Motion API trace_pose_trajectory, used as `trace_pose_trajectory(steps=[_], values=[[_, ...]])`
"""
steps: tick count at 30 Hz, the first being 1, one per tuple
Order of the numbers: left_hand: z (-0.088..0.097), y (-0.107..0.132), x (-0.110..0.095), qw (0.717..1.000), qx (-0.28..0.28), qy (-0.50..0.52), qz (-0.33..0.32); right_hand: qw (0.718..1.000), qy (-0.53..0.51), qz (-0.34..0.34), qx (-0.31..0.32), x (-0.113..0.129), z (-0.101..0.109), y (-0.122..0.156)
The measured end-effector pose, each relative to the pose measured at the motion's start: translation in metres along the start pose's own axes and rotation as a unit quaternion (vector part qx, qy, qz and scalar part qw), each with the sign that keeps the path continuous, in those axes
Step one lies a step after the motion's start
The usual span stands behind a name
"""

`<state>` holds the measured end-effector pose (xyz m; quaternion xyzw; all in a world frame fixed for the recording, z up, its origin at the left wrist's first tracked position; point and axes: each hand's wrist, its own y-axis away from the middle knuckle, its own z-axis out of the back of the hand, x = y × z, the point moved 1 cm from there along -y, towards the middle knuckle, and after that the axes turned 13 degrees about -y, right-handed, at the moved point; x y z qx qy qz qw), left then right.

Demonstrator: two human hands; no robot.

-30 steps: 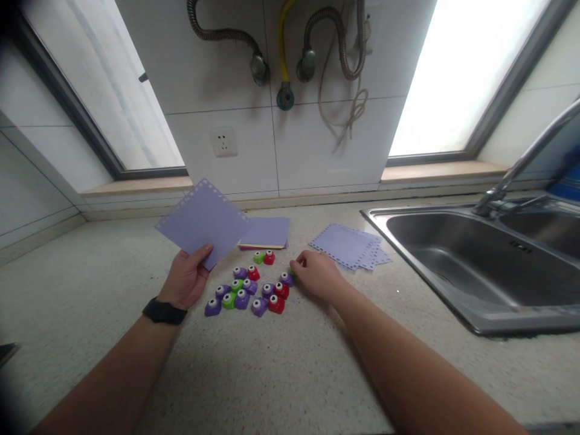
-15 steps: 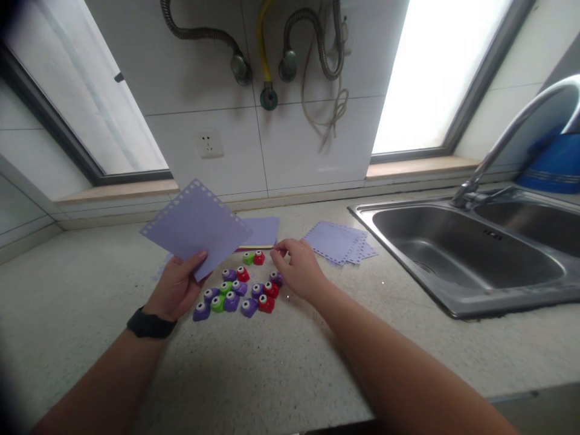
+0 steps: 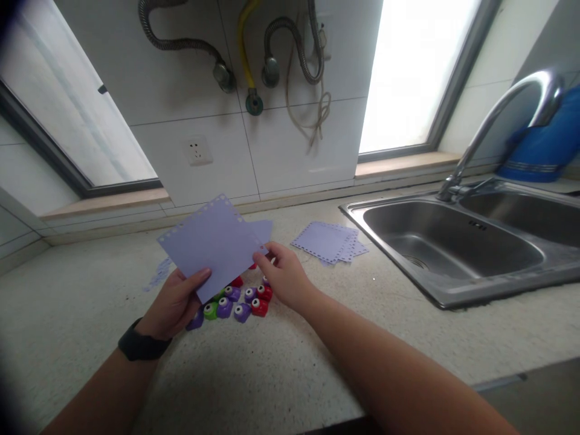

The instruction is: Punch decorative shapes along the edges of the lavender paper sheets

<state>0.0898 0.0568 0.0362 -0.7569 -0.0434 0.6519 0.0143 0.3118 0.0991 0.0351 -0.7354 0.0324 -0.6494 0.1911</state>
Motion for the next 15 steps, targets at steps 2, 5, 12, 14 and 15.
trace_pose_trajectory(steps=[2,5,12,14,15], values=[[0.004,0.0,0.001,0.999,0.023,-0.021,0.01,0.999,-0.053,-0.007,-0.008,-0.001,0.003,-0.003],[0.013,0.001,0.0,0.994,0.095,-0.046,0.027,0.996,-0.091,-0.014,-0.023,0.0,0.007,-0.005],[0.04,0.001,-0.014,0.983,0.177,-0.014,0.041,0.995,-0.102,-0.007,0.001,-0.004,0.016,-0.012],[0.045,-0.001,-0.017,0.981,0.189,-0.014,0.046,0.994,-0.108,-0.01,0.022,-0.006,0.017,-0.013],[0.046,-0.002,-0.018,0.98,0.191,-0.018,0.047,0.994,-0.108,-0.014,0.029,-0.007,0.018,-0.013]])
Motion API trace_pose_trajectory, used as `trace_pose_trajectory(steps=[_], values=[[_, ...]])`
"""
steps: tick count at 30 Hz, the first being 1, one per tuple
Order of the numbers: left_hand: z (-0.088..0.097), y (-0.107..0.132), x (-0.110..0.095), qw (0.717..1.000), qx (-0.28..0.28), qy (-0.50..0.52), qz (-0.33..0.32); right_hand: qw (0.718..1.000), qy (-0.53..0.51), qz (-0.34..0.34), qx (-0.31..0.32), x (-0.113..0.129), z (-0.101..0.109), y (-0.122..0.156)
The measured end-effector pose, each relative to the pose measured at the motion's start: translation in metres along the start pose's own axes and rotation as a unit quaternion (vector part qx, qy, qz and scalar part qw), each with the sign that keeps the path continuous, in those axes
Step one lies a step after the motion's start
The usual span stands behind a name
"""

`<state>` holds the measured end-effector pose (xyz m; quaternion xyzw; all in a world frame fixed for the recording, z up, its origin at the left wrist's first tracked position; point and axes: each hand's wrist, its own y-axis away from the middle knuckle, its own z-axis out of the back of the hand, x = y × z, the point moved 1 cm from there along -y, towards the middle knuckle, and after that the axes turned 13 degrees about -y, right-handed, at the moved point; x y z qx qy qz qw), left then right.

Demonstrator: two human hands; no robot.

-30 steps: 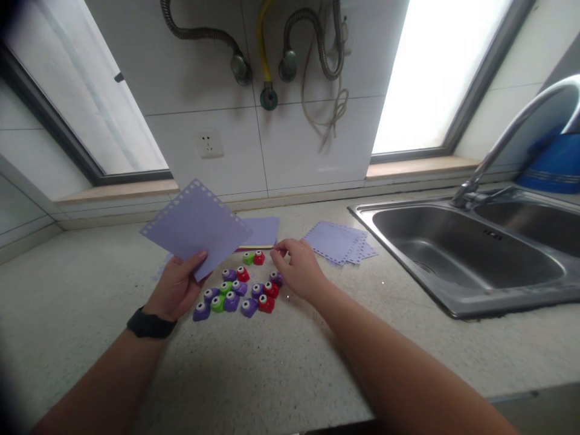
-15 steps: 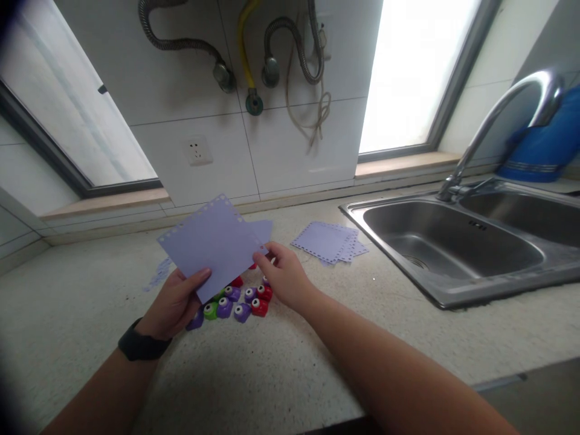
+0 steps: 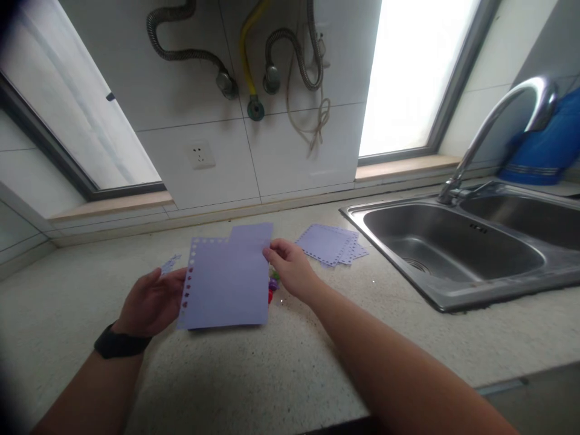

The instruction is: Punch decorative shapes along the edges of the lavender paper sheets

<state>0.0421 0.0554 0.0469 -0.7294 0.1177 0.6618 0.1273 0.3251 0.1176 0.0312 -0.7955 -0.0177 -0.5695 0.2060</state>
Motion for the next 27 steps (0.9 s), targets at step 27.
trace_pose_trajectory(steps=[27], values=[[-0.017,-0.004,0.01,0.978,-0.189,-0.079,0.029,0.929,0.355,0.103,0.017,-0.024,0.036,-0.013]])
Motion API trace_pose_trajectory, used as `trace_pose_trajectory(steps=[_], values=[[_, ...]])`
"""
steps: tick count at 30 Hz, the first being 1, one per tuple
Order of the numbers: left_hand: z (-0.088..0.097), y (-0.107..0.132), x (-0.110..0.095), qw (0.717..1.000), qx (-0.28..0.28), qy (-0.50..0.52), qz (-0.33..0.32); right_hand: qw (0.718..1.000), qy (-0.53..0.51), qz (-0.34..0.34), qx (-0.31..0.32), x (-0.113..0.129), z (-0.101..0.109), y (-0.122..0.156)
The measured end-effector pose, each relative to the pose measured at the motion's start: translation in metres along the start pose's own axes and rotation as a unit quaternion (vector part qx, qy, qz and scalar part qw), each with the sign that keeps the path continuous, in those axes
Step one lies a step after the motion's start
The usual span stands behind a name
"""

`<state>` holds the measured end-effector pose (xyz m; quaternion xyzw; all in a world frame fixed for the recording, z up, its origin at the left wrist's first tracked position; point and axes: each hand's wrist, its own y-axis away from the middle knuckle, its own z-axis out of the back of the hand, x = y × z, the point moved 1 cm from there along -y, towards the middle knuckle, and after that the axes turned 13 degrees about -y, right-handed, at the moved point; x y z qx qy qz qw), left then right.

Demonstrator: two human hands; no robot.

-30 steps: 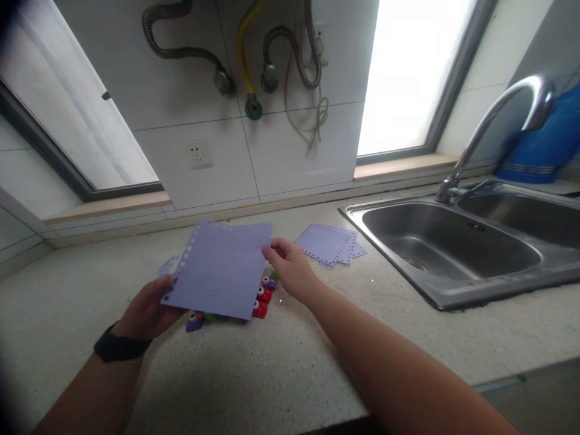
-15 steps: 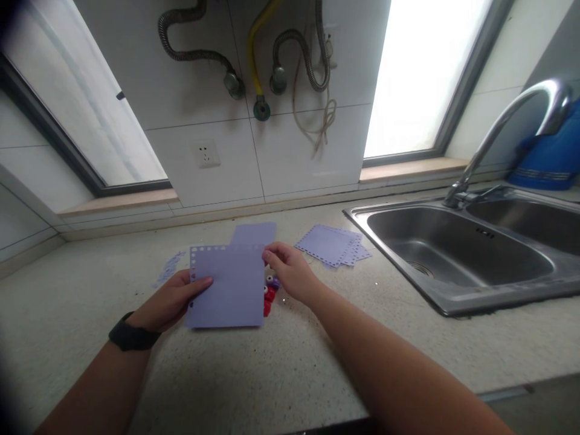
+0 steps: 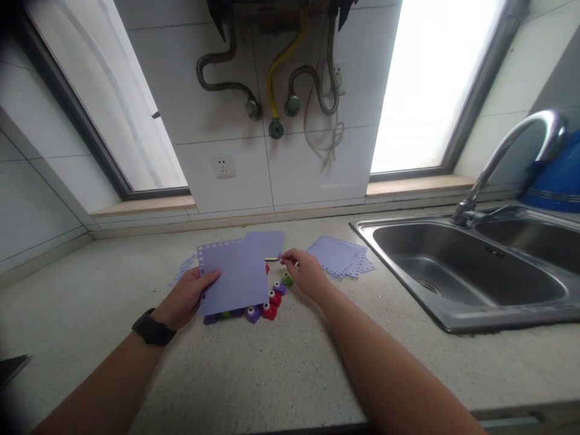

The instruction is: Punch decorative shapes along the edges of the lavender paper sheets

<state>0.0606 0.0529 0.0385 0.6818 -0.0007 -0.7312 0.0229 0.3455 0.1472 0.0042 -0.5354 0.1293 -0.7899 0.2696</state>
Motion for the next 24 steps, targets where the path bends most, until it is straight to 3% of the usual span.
trace_pose_trajectory(steps=[7,12,18,24], values=[[0.034,0.04,0.022,0.999,-0.026,0.013,0.045,0.999,0.02,-0.045,0.018,-0.018,0.0,-0.003],[0.056,0.062,0.038,0.996,-0.033,0.036,0.081,0.995,0.029,-0.052,0.077,-0.016,-0.001,0.0],[0.064,0.061,0.038,0.988,-0.019,0.084,0.126,0.989,0.051,-0.047,0.132,-0.007,-0.001,0.003],[0.064,0.058,0.041,0.99,0.01,0.088,0.113,0.987,0.075,-0.056,0.132,-0.01,-0.001,0.002]])
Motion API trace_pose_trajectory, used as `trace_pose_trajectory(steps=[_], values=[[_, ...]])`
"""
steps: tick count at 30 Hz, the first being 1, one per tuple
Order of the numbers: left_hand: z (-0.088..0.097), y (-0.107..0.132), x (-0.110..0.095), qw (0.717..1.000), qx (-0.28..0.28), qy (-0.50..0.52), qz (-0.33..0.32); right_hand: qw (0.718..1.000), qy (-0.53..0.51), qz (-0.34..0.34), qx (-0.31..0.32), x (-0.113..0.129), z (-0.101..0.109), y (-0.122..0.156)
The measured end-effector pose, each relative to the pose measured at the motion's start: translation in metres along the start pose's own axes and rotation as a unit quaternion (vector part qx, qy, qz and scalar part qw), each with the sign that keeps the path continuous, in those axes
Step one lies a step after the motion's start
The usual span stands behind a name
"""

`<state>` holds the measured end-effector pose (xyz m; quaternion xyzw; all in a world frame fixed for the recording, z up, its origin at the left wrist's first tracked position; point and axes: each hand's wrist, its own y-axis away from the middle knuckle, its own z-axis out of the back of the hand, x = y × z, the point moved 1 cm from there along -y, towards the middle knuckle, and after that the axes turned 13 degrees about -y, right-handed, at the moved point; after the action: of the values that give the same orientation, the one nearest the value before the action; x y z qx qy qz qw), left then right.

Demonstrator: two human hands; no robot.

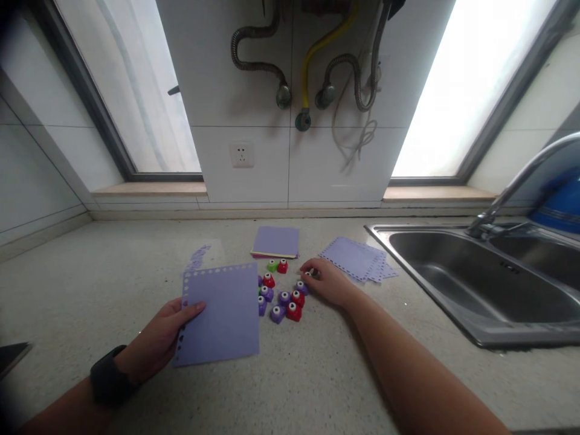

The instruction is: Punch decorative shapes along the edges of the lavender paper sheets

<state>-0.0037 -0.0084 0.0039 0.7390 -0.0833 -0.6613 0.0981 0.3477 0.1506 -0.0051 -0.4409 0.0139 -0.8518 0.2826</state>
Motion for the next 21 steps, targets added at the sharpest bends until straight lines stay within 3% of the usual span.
trace_pose_trajectory(steps=[7,14,17,21], values=[[0.003,-0.002,0.003,1.0,0.018,-0.004,-0.011,0.998,0.005,-0.03,-0.062,0.0,-0.007,-0.006],[0.003,-0.003,0.003,0.995,-0.096,0.015,-0.037,0.992,0.003,0.003,-0.126,0.013,-0.001,-0.002],[0.002,-0.003,0.003,0.992,-0.118,0.005,-0.047,0.995,0.007,0.027,-0.1,0.024,0.001,0.003],[0.002,-0.002,0.005,0.993,-0.115,-0.006,-0.038,0.994,0.037,0.106,0.001,0.047,-0.008,0.007]])
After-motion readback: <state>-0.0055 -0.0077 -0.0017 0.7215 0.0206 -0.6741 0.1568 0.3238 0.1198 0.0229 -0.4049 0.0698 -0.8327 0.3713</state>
